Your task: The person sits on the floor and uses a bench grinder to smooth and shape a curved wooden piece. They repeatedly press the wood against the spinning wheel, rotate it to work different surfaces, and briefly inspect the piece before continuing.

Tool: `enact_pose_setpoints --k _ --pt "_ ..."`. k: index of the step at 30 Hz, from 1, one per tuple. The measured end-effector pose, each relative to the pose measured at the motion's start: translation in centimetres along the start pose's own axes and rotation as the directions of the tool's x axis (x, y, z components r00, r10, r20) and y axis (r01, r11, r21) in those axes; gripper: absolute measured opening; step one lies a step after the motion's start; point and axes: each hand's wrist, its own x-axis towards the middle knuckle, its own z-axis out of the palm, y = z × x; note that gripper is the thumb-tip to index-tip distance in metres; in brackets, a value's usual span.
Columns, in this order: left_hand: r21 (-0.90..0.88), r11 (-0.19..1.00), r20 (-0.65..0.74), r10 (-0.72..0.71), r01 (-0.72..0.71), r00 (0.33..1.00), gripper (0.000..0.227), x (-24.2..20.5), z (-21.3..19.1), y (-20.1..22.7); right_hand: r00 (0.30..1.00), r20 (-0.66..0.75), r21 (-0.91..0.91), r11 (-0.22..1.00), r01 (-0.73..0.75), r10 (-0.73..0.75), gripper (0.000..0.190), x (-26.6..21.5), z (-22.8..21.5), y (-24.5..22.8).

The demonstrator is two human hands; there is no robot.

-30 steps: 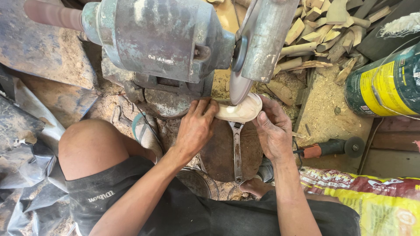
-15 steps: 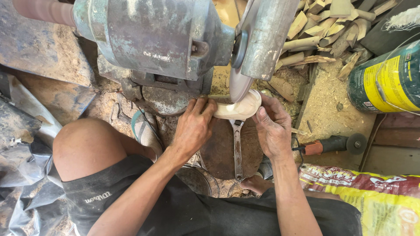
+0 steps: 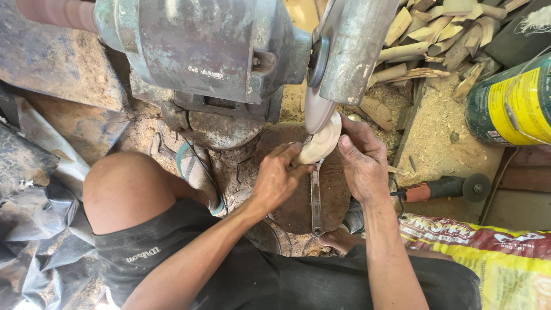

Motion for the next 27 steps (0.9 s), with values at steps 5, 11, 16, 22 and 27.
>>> enact_pose_setpoints --k 5,11,16,22,27 --pt "-0.125 0.989 -0.02 0.075 -0.077 0.997 0.054 -0.3 1.5 -0.6 1.0 0.011 -0.021 0.999 -0.027 0.027 0.042 0.3 0.0 -0.3" --pt "-0.232 0.973 0.067 -0.001 0.017 0.998 0.052 -0.7 1.6 0.8 0.998 0.01 -0.008 0.998 -0.066 0.066 0.041 0.8 -0.2 -0.4" --pt "-0.28 0.954 0.125 -0.073 0.105 0.99 0.05 -1.1 1.1 2.6 0.999 0.02 -0.038 0.998 -0.043 0.044 0.04 1.0 -0.4 -0.5" --pt "-0.283 0.949 0.159 -0.094 0.137 0.983 0.055 -1.4 1.0 2.7 1.0 0.02 -0.04 0.999 -0.022 0.023 0.04 0.9 -0.3 -0.4" --pt "-0.323 0.936 0.178 -0.089 0.143 0.98 0.057 -1.2 0.9 2.5 0.999 0.006 -0.05 0.998 -0.032 0.033 0.041 1.1 -0.2 -0.5"
